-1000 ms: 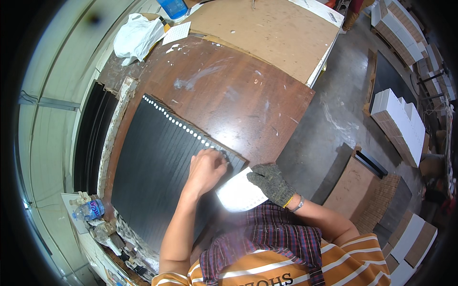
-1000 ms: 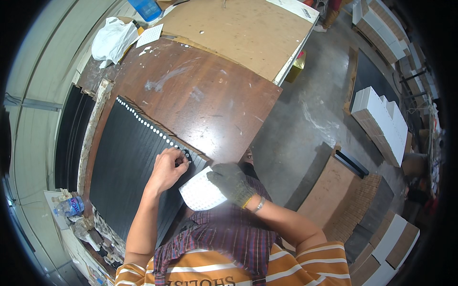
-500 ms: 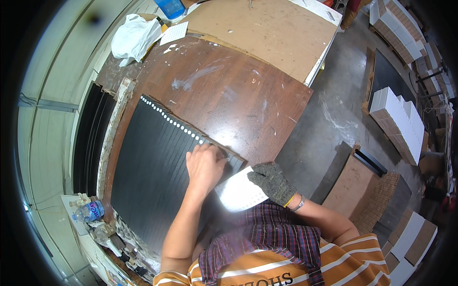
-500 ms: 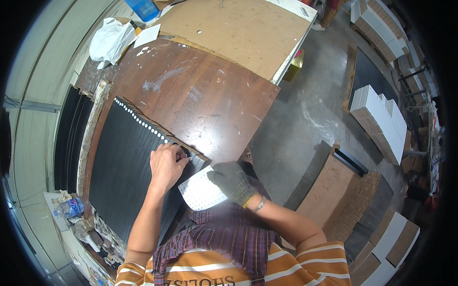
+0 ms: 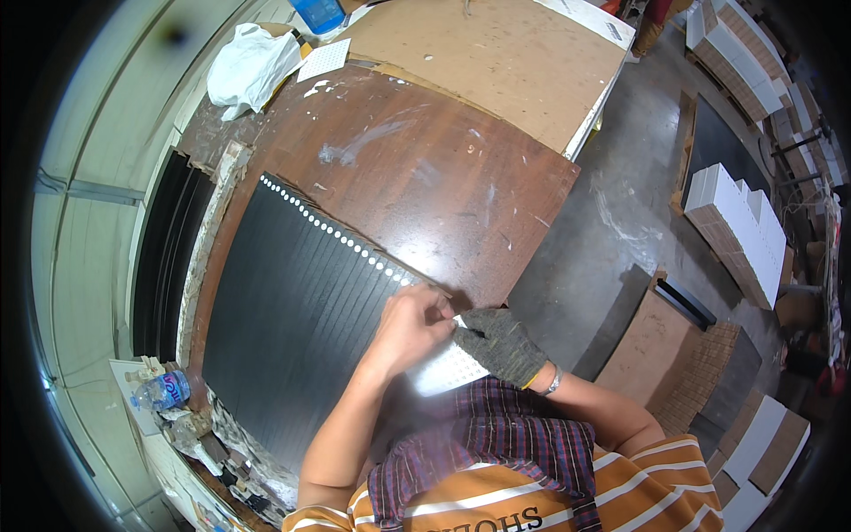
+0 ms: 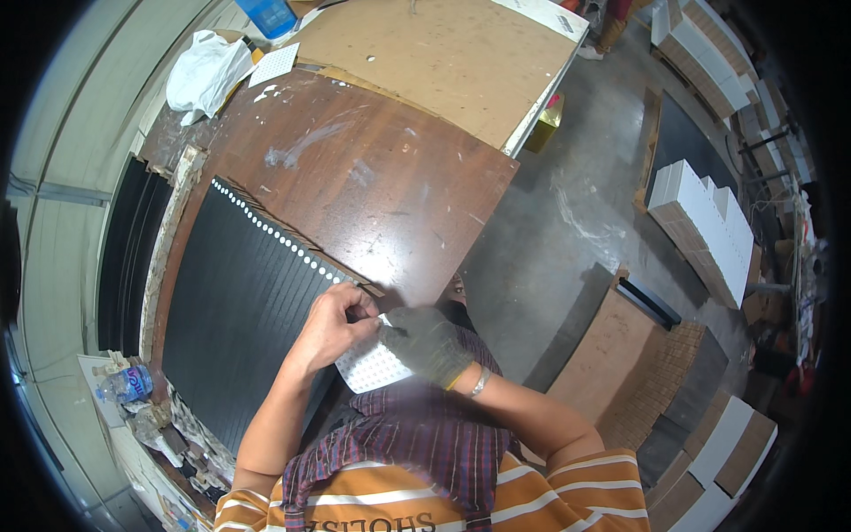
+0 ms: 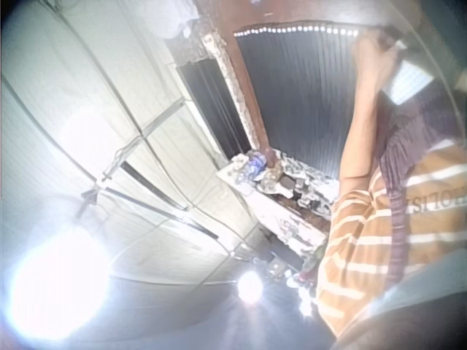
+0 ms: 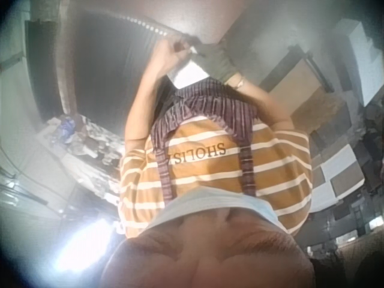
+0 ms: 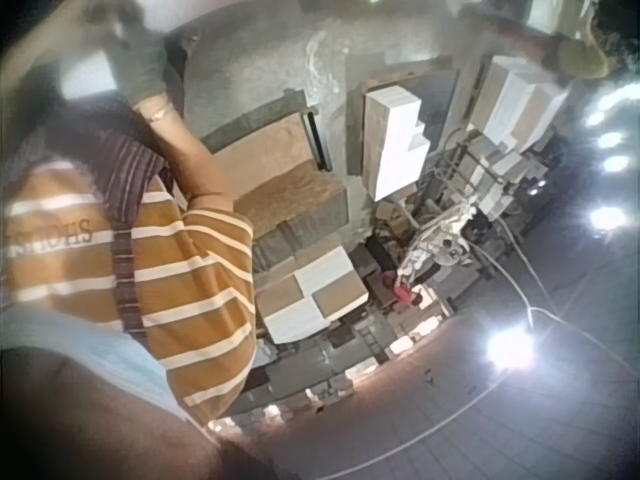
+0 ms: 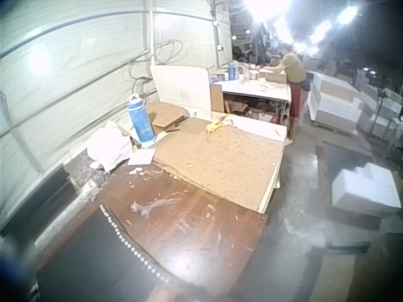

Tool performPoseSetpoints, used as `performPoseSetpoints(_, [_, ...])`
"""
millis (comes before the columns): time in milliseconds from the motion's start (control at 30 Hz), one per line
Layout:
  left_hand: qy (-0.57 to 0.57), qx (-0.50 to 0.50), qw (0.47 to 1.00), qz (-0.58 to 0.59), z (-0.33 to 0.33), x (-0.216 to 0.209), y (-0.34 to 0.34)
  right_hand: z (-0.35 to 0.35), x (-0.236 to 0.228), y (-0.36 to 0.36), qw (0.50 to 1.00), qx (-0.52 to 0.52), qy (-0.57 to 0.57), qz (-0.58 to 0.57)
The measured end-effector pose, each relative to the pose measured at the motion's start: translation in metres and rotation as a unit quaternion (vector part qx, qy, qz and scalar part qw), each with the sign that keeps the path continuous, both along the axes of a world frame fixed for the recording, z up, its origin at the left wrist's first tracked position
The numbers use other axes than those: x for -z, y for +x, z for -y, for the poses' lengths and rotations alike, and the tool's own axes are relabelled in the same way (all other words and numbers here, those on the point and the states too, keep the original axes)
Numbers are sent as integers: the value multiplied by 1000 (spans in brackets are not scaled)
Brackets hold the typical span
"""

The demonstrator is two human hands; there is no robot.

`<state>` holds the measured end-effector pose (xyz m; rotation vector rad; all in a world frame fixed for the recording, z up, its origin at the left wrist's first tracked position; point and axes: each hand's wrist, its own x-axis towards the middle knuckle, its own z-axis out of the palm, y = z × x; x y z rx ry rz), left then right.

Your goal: The person applies small white adhesive dots along the edge of a black rectangular panel using a sheet of dots and gloved hands. They then wipe the panel with a cloth and move it to a stack of similar panels.

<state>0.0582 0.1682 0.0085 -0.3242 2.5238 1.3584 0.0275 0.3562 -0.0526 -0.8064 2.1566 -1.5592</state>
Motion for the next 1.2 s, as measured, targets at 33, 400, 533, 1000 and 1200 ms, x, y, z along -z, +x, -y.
performPoseSetpoints(33, [8, -2, 1000, 0, 0, 0, 1, -1, -1, 1, 1000, -2, 3, -26])
performPoseSetpoints(400, [-1, -7, 1000, -7, -5, 0, 6, -8, 6, 4, 988, -60, 71, -122])
performPoseSetpoints(533, [-6, -17, 1000, -20, -5, -1, 6, -7, 8, 5, 989, -30, 52, -137])
performPoseSetpoints(1000, [-84, -7, 995, -50, -10, 0, 10, -6, 6, 4, 988, -23, 46, -144])
performPoseSetpoints(1200, [-71, -10, 996, -56, -10, 0, 10, -6, 2, 2, 993, -31, 49, -100])
